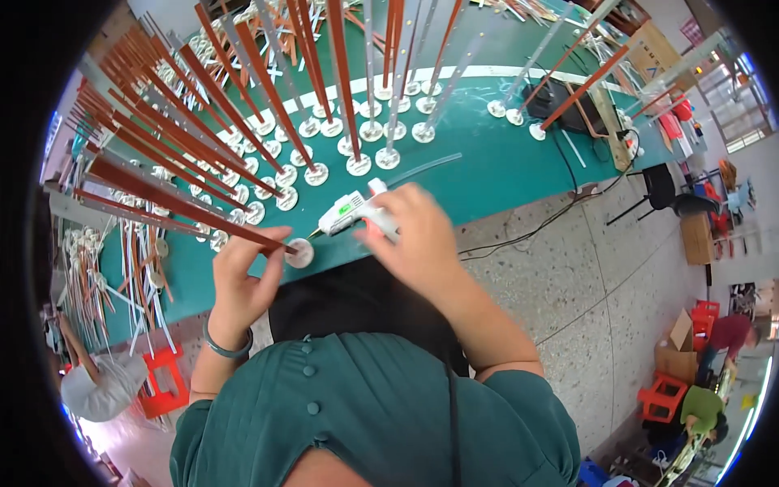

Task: Glue wooden rods into circular white plastic bases using a hot glue gun.

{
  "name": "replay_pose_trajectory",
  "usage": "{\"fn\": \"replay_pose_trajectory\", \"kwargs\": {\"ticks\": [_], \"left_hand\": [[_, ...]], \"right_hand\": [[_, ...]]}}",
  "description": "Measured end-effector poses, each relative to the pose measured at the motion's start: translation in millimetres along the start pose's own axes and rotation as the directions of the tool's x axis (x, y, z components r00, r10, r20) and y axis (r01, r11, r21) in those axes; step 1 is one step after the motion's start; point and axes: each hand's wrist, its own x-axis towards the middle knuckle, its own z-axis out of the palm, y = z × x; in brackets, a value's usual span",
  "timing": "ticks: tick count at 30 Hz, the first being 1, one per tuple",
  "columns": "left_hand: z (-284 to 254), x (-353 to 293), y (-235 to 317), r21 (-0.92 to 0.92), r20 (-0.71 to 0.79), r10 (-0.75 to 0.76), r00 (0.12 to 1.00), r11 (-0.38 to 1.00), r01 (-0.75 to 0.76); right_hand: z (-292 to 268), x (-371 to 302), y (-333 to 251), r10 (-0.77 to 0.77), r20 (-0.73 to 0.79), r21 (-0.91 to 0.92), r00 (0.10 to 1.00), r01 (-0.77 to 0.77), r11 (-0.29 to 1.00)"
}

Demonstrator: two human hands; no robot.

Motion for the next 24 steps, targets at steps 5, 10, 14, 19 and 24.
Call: {"fn": "replay_pose_trajectory", "kwargs": {"ticks": [5,10,14,19,24], "left_hand": [[39.0,33.9,18.5,-0.167,0.077,0.170,0.982,0.974,-0.156],[64.0,45.9,21.0,-0.319,0.088,0.105,0.991,0.945,-0.071],[56.9,32.3,6.1,-0.337,0.132,0.035,0.991,0.942,0.011],[39.6,-2.6,-25.9,-0.319,0.242,0.090,0.966,0.948,-0.008],[-10.6,-39.2,-41.1,-0.309,0.152,-0.129,0.980,0.936,0.171]], "right_hand": [[-6.3,-0.3,-33.4,-0.009,0.066,0.330,0.998,-0.013,0.944],[-28.9,-1.6,18.0,0.113,0.005,0.298,0.994,-0.109,0.948],[-76.6,27.2,110.0,0.455,-0.235,0.212,0.859,-0.412,0.886],[-130.6,35.7,259.2,0.279,-0.344,-0.266,0.897,-0.378,0.887],[-151.7,25.4,362.2,0.421,-0.327,-0.037,0.846,-0.456,0.889]]}}
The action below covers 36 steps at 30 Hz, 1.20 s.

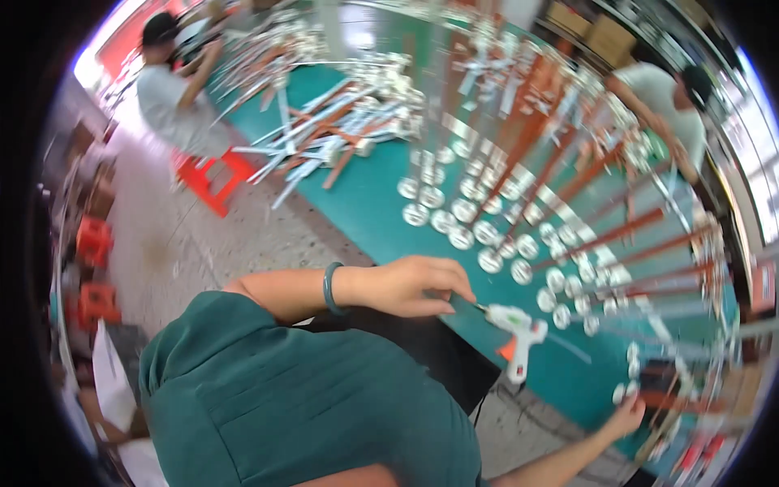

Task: Glue wooden rods into circular white plastic bases using a hot glue gun.

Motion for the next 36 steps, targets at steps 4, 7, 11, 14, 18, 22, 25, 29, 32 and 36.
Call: {"fn": "replay_pose_trajectory", "kwargs": {"ticks": [4,7,11,14,18,22,25,29,32,36], "left_hand": [[-58.1,-48.2,-12.7,0.353,-0.416,0.140,0.899,0.935,0.018],[-119.2,-66.3,-21.3,0.604,-0.626,0.222,0.748,0.744,0.285],[-226.4,-115.8,-58.9,0.500,-0.860,0.298,0.414,0.653,0.569],[-294.6,-152.7,-94.7,0.399,-0.902,0.335,0.272,0.408,0.821],[-353.9,-172.8,-131.6,0.002,-0.992,-0.115,0.045,0.349,0.937],[-375.4,-185.2,-148.6,0.332,-0.892,-0.216,0.396,0.279,0.901],[-381.7,-188.6,-140.2,0.465,-0.872,-0.047,0.488,0.237,0.853],[-379.5,-182.2,-98.5,0.584,-0.804,0.290,0.519,0.221,0.781],[-385.6,-186.9,-91.0,0.654,-0.716,0.484,0.504,0.213,0.726],[-384.9,-185.3,-76.3,0.716,-0.692,0.153,0.705,0.267,0.645]], "right_hand": [[10.1,10.1,-1.8,-0.063,-0.003,-0.119,0.998,0.062,0.991],[-6.8,-28.5,-55.5,0.021,-0.008,-0.122,1.000,-0.022,0.992],[-16.3,-80.2,-108.6,-0.063,-0.098,-0.278,0.993,0.034,0.960],[0.8,-120.6,-162.2,0.035,0.005,-0.156,0.999,-0.034,0.987],[10.5,-171.4,-241.6,0.092,0.143,-0.095,0.985,-0.079,0.992],[19.1,-174.4,-247.9,-0.029,0.302,-0.059,0.953,0.049,0.997],[24.2,-169.8,-247.6,-0.060,0.329,-0.025,0.943,0.072,0.997],[27.2,-168.0,-256.9,-0.072,0.342,0.025,0.937,0.067,0.997],[37.1,-175.1,-274.5,-0.176,0.319,0.097,0.931,0.153,0.984],[47.0,-183.9,-276.2,-0.158,0.342,0.043,0.926,0.153,0.987]]}}
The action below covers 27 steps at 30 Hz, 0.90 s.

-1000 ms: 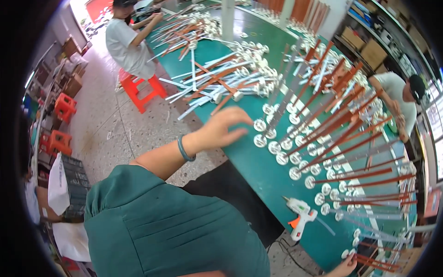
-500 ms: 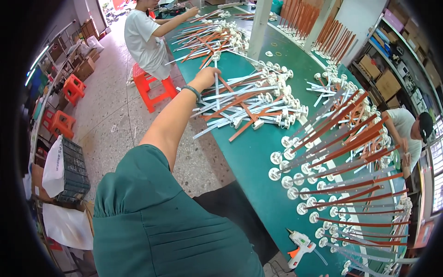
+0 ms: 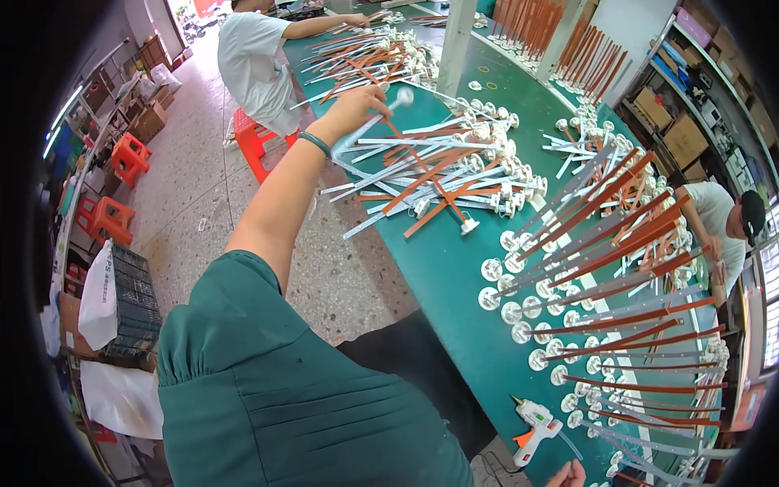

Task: Glue wooden rods into circular white plastic bases using a hot glue gun.

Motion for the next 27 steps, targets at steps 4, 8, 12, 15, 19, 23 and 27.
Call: {"fn": "replay_pose_trajectory", "kwargs": {"ticks": [4,8,12,15,19,23,27], "left_hand": [[-14.1,-3.1,4.7,-0.157,0.246,0.147,0.958,0.981,-0.110],[-23.8,-12.7,3.9,-0.511,0.065,-0.028,0.998,0.858,0.058],[-38.8,-17.2,13.8,-0.564,-0.170,-0.335,0.927,0.804,0.187],[-93.8,-27.5,55.3,-0.543,-0.463,-0.371,0.805,0.837,0.073],[-137.2,-35.0,163.1,-0.788,-0.405,-0.361,0.840,0.603,-0.121],[-127.8,-53.4,267.2,-0.962,-0.089,-0.108,0.990,0.267,-0.057],[-81.5,-67.7,338.2,-0.970,0.239,0.045,0.970,0.048,0.237]], "right_hand": [[5.0,-7.8,9.5,-0.102,0.025,0.048,0.995,0.100,0.994],[3.2,-14.6,22.4,-0.101,0.058,0.026,0.993,0.099,0.995],[-3.8,-17.5,37.0,-0.071,0.129,0.092,0.989,0.059,0.994],[-2.7,-19.4,39.0,-0.154,0.161,0.177,0.975,0.125,0.976],[10.5,-35.7,-1.1,-0.395,0.255,0.431,0.883,0.262,0.864],[58.2,-39.8,-74.1,-0.254,0.574,0.677,0.779,-0.276,0.683],[98.1,-29.6,-129.4,-0.464,0.665,0.724,0.585,-0.349,0.596]]}}
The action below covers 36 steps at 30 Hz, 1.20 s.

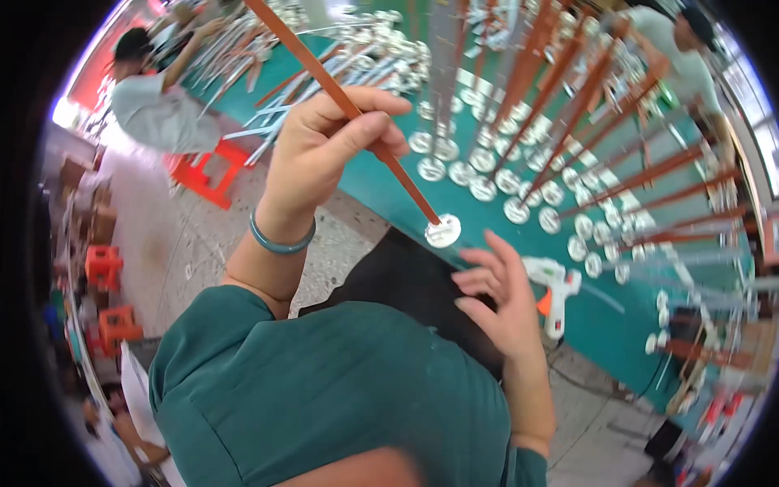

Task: Glue wooden rods into circular white plastic bases using a hot glue gun.

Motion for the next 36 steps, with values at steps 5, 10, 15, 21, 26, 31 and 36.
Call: {"fn": "replay_pose_trajectory", "kwargs": {"ticks": [5,10,15,21,26,31,36], "left_hand": [[39.2,1.0,-32.2,-0.083,0.143,-0.093,0.985,0.991,0.105],[52.3,-0.1,-40.1,-0.069,0.185,-0.079,0.980,0.993,0.093],[55.6,-8.5,-50.2,-0.084,0.378,0.017,0.926,0.996,0.016],[56.6,-16.7,-59.8,0.065,0.473,-0.027,0.881,0.998,-0.004],[62.8,-21.1,-58.5,0.119,0.362,-0.133,0.922,0.988,0.096],[65.2,-24.2,-61.1,0.101,0.348,-0.136,0.928,0.989,0.107],[64.9,-25.4,-65.8,0.090,0.436,-0.058,0.898,0.996,0.021]], "right_hand": [[-0.5,-1.1,23.1,0.040,-0.118,0.148,0.992,-0.022,0.989],[-5.0,-7.7,31.6,0.108,-0.153,0.229,0.982,-0.071,0.971],[-13.1,-8.9,37.1,0.099,-0.079,0.312,0.992,-0.070,0.948],[-17.5,-4.9,50.1,0.104,0.090,0.583,0.991,-0.137,0.801],[-14.1,-5.1,58.9,0.114,0.124,0.565,0.986,-0.164,0.808],[-7.8,-5.3,54.1,0.200,0.052,0.542,0.978,-0.196,0.817],[-13.8,-9.3,61.7,0.137,0.117,0.629,0.984,-0.180,0.757]]}}
